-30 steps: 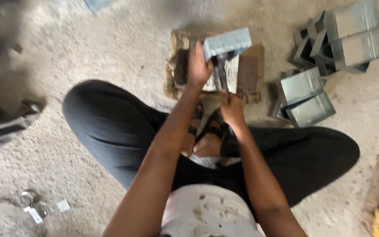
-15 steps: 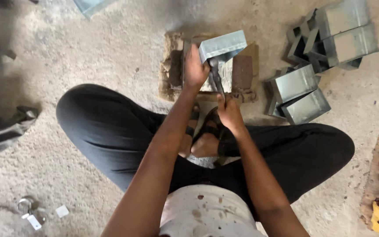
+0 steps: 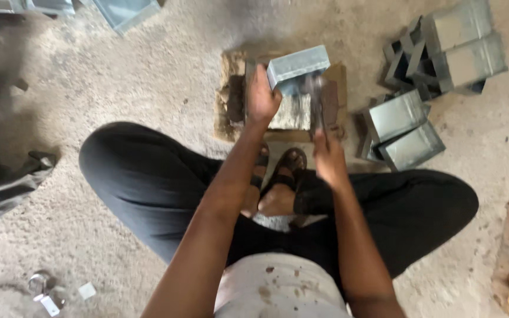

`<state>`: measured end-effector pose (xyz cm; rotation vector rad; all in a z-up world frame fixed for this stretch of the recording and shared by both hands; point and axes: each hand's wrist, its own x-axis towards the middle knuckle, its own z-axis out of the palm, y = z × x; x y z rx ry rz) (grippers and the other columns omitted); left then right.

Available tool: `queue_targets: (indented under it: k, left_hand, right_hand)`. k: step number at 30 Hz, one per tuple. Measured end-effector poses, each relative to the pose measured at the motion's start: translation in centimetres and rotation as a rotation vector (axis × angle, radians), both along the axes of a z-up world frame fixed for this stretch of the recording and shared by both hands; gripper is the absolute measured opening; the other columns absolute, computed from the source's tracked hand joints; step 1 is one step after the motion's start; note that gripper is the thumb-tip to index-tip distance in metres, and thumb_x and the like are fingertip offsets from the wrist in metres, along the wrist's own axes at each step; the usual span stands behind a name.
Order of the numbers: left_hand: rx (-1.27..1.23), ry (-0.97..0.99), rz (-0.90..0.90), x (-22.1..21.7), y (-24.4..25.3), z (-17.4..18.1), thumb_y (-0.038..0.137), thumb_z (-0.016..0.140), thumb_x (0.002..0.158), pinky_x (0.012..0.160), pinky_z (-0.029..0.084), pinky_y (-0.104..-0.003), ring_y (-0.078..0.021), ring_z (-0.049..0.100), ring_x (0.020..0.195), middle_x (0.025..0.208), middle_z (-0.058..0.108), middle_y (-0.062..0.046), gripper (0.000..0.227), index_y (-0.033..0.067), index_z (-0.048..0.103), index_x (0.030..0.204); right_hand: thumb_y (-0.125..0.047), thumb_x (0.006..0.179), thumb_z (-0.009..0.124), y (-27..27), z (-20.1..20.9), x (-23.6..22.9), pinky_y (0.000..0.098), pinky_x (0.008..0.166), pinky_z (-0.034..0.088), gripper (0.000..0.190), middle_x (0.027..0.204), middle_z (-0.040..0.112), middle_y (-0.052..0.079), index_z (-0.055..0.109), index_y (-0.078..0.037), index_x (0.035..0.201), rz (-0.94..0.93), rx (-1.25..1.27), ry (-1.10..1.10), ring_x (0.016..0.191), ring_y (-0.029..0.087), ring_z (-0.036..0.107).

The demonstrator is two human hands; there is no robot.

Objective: The person sits on the floor and uses a hammer to strike a small metal box placed on a wooden block. They repeatedly reposition the metal box and strike it with the hammer, working on the edges and corners.

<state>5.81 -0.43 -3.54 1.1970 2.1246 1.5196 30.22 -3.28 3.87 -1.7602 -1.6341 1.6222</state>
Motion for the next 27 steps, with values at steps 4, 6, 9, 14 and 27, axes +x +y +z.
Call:
queue_targets:
  k: [4,6,9,14,27]
  left_hand:
    - [-0.243,-0.089,0.199,-2.1,2.0,0.7,0.001,0.064,0.085,0.089,0.060,-0.048,-0.0408,0.064,0.104,0.139,0.049,-0.032,0.090,-0.0048,0.017,0.161]
    - [-0.272,0.160,0.267,-3.2,0.9,1.2,0.000,0.062,0.080,0.092,0.055,-0.056,-0.0494,0.046,0.130,0.155,0.033,-0.034,0.092,0.0049,0.019,0.162]
    - [-0.389,0.374,0.282,-3.0,-0.1,2.5,0.019,0.060,0.090,0.104,0.035,-0.072,-0.0554,0.023,0.148,0.165,0.012,-0.032,0.081,0.0152,0.025,0.163]
    - [-0.466,0.546,0.067,-3.1,-0.9,4.6,0.049,0.041,0.106,0.111,0.007,-0.082,-0.0477,0.016,0.152,0.162,0.024,-0.024,0.049,0.0144,0.057,0.138]
    - [-0.905,0.506,-0.229,-2.0,2.5,9.7,0.044,0.028,0.108,0.072,0.059,-0.048,-0.0313,0.074,0.081,0.094,0.074,-0.019,0.059,0.0073,0.073,0.098]
  right_hand:
    - [-0.054,0.106,0.046,-2.4,0.1,1.8,0.0289,0.035,0.025,0.048,0.053,0.038,-0.003,0.051,-0.014,0.080,-0.098,-0.234,0.161,0.039,0.008,0.034]
    - [-0.051,0.109,0.048,-2.8,-1.1,2.2,0.0276,0.039,0.030,0.050,0.058,0.043,-0.003,0.054,-0.010,0.081,-0.022,-0.047,0.166,0.044,0.007,0.039]
    - [-0.050,0.109,0.048,-3.1,-1.7,2.3,0.0282,0.037,0.031,0.049,0.058,0.045,-0.002,0.052,-0.008,0.084,-0.022,-0.086,0.156,0.042,0.009,0.040]
    - [-0.045,0.107,0.049,-2.5,-0.9,0.7,0.0268,0.039,0.034,0.037,0.061,0.050,-0.001,0.056,-0.009,0.098,-0.019,-0.033,0.207,0.045,0.008,0.045]
    - [-0.025,0.105,0.061,-3.8,4.0,0.6,0.0237,0.045,0.042,0.053,0.083,0.058,-0.001,0.046,-0.007,0.153,-0.097,0.315,0.389,0.055,0.005,0.050]
